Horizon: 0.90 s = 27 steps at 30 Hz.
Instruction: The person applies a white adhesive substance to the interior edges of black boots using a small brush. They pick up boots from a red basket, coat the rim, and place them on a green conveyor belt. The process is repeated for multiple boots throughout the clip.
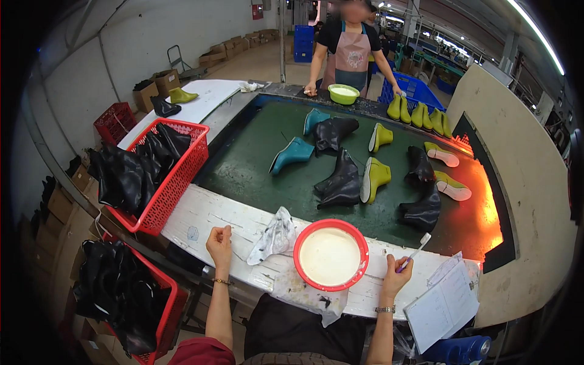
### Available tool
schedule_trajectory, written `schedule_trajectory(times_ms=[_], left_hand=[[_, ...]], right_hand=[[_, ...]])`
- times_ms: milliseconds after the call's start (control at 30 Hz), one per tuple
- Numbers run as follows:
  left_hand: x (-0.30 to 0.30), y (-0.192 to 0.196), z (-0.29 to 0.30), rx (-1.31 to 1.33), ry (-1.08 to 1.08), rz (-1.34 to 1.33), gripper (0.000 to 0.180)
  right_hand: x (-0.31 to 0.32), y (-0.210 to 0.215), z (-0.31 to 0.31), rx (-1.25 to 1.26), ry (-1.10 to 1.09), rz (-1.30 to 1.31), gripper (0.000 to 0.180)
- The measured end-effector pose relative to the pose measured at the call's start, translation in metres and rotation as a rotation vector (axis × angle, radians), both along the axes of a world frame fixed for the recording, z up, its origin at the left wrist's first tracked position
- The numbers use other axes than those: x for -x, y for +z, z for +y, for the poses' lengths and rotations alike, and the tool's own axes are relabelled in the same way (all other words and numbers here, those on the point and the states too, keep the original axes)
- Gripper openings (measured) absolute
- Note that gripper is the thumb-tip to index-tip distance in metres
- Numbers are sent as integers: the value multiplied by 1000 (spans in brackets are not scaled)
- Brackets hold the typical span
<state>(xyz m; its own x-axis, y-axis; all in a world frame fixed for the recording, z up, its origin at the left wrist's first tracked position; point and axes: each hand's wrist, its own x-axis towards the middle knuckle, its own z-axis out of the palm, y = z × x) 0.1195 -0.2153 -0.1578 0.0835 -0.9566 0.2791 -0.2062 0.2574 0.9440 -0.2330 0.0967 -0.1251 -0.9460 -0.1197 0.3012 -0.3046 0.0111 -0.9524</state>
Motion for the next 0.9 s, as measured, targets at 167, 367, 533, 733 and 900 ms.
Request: schedule_trajectory(times_ms=[167,367,533,733,900], left_hand=[[5,10,2,-8,-30,93,35],[4,11,2,-10,-41,72,38],[4,8,1,13,-19,111,32],[5,7,2,-4,10,136,19],[5,7,1,4,-5,57,18]], right_hand=[[5,-8,0,-35,15,35,25],[8,-12,2,-55,42,45,23],[7,-12,2,-76,52,10,25],[4,-9,3,-87,69,20,31],[4,-9,5,-156,58,16,38]])
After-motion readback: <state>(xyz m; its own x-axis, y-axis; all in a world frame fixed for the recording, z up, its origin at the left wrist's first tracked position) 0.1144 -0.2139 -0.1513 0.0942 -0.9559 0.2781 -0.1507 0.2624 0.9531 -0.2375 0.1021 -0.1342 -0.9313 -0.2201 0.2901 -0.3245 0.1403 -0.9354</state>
